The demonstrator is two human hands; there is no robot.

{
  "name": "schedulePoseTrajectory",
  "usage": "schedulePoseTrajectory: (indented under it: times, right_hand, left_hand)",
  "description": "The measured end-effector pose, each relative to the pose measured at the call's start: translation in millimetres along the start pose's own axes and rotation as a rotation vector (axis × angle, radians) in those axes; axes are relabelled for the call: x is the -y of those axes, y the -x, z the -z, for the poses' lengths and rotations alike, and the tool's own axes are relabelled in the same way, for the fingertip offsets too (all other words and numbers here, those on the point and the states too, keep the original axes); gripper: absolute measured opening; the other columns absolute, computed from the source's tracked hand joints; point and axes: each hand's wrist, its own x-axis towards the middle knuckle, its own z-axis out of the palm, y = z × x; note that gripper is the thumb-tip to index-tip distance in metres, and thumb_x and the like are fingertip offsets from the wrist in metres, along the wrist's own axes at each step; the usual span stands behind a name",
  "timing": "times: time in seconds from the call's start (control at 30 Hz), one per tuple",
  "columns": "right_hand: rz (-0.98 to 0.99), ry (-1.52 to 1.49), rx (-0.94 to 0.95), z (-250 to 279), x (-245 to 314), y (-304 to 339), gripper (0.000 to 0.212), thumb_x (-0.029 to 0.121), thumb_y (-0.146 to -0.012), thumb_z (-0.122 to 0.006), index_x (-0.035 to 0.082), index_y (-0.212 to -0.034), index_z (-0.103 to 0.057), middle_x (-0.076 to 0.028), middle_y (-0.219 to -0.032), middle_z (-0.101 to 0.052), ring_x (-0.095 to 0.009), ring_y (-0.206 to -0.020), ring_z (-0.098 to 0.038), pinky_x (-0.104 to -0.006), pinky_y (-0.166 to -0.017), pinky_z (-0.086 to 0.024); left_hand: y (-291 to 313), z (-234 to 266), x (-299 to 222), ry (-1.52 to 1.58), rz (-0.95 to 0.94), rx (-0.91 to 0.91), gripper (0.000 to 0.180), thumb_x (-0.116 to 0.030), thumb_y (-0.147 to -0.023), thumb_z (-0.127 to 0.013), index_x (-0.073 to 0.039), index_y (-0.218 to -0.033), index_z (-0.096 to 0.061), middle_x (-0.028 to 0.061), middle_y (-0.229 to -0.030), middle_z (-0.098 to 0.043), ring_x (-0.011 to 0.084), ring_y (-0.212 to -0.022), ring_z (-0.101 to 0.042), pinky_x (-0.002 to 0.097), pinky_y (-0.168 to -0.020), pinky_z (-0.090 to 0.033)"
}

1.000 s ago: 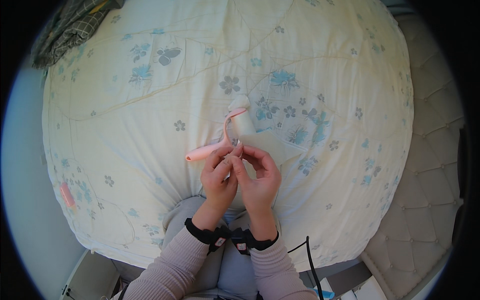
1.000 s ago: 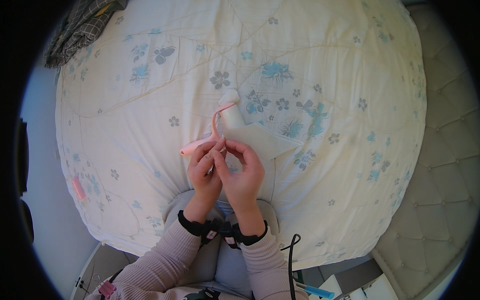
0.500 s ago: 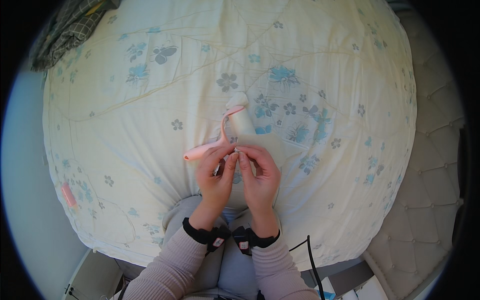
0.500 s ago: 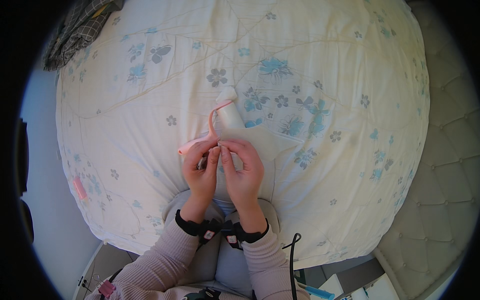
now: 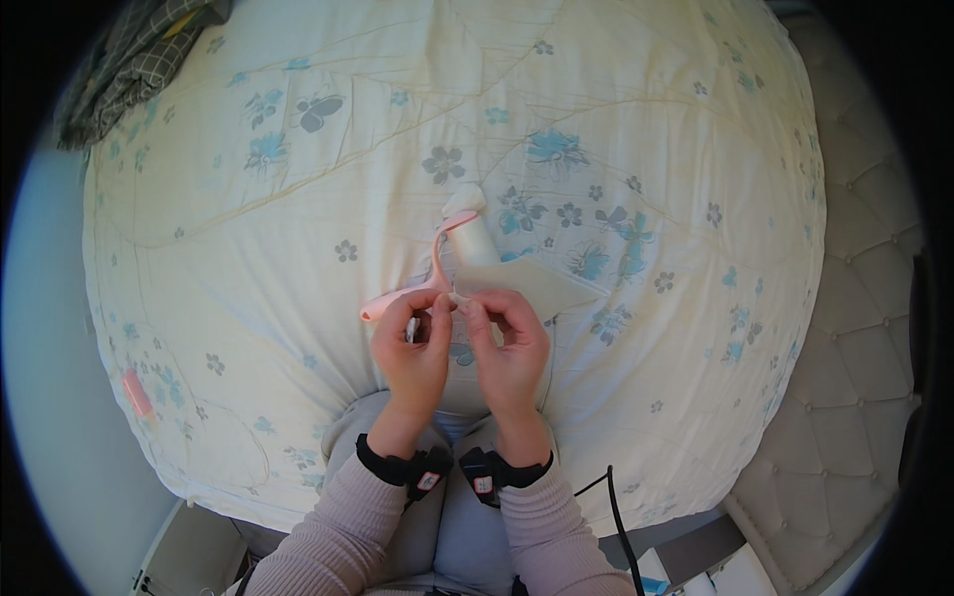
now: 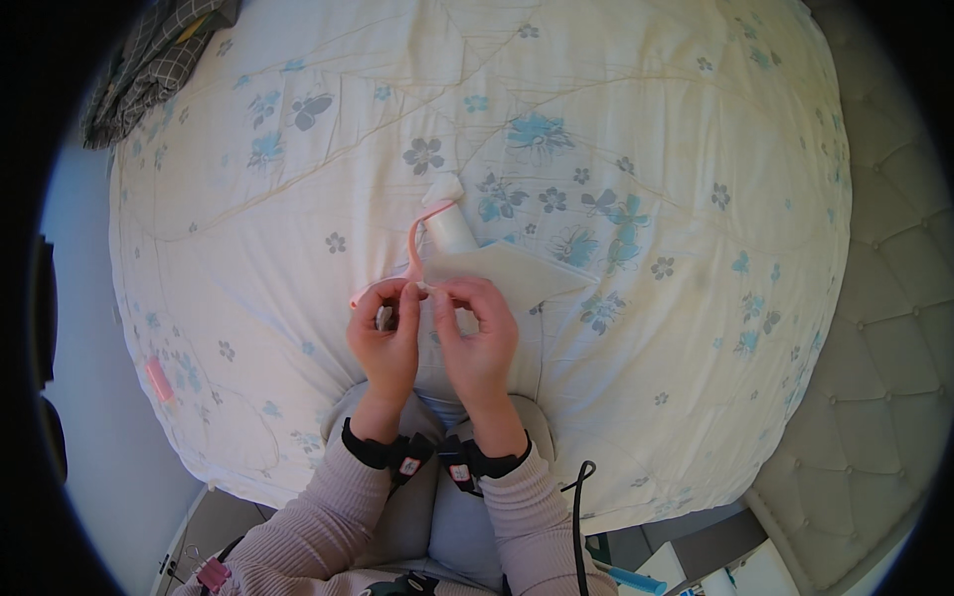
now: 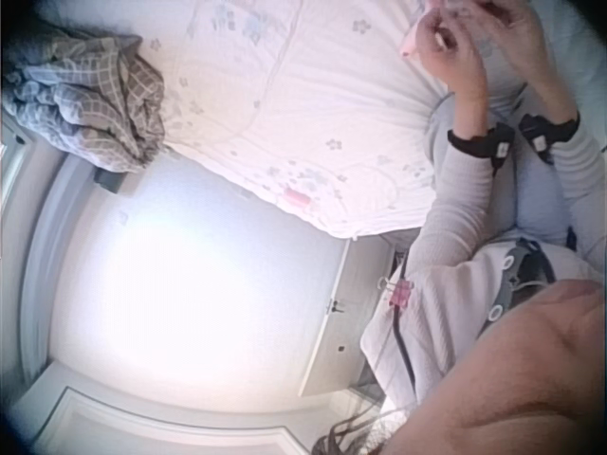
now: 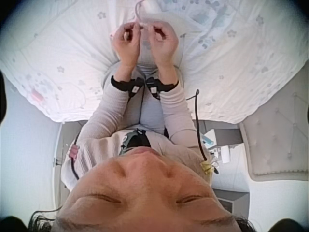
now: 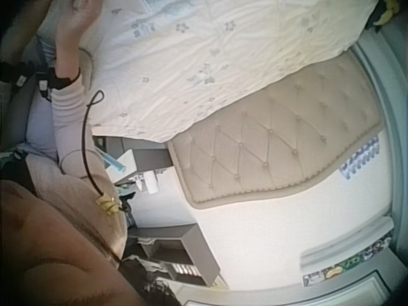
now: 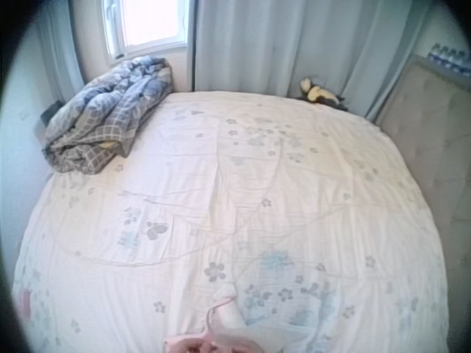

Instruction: The person uses a pink lint roller to roll over a floral-patterned bedsheet, then removes the used adhesive sheet and wipes the bed with a white tissue. The person continues rolling and wiping across the bed surface.

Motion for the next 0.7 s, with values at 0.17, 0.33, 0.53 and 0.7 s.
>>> schedulePoseTrajectory:
  times: [0.17, 0.33, 0.53, 0.7]
  right_hand:
    - [-0.282, -0.293, -0.203, 26, -2, -10, 0.008, 0.009, -0.098, -0.062, 0.001, -0.098, -0.065, -0.005, -0.084, -0.066, -0.012, -0.062, -0.061, -0.0254, -0.056, -0.049]
    - [-0.392, -0.395, -0.328, 76, -2, -20, 0.008, 0.009, -0.098, -0.061, 0.002, -0.101, -0.063, -0.005, -0.083, -0.064, -0.015, -0.056, -0.062, -0.028, -0.054, -0.052]
    - [-0.479, -0.368, -0.417, 123, -11, -25, 0.009, 0.01, -0.097, -0.062, 0.002, -0.101, -0.062, -0.007, -0.085, -0.066, -0.017, -0.065, -0.068, -0.0284, -0.058, -0.056]
    - [-0.47, -0.446, -0.459, 148, -28, -27, 0.008, 0.009, -0.098, -0.061, 0.002, -0.097, -0.06, -0.009, -0.086, -0.066, -0.022, -0.075, -0.072, -0.0303, -0.064, -0.061]
  left_hand:
    - [-7, -1, 2, 0.141, 0.162, -0.038, 0.01, -0.008, -0.095, -0.067, 0.001, -0.091, -0.067, -0.0016, -0.078, -0.065, 0.0033, -0.066, -0.048, 0.019, -0.06, -0.041]
    - [-13, 0, 6, 0.056, 0.161, -0.065, 0.012, -0.009, -0.094, -0.067, 0.003, -0.09, -0.066, -0.0007, -0.075, -0.064, 0.0046, -0.065, -0.048, 0.0206, -0.059, -0.04]
    - [-13, 2, 9, 0.012, 0.156, -0.1, 0.014, -0.009, -0.092, -0.069, 0.004, -0.088, -0.066, 0.0004, -0.074, -0.064, 0.0059, -0.063, -0.048, 0.0223, -0.059, -0.041]
    - [-14, 5, 11, 0.001, 0.152, -0.136, 0.015, -0.011, -0.093, -0.069, 0.004, -0.088, -0.066, 0.0019, -0.074, -0.065, 0.0065, -0.064, -0.051, 0.0229, -0.061, -0.043]
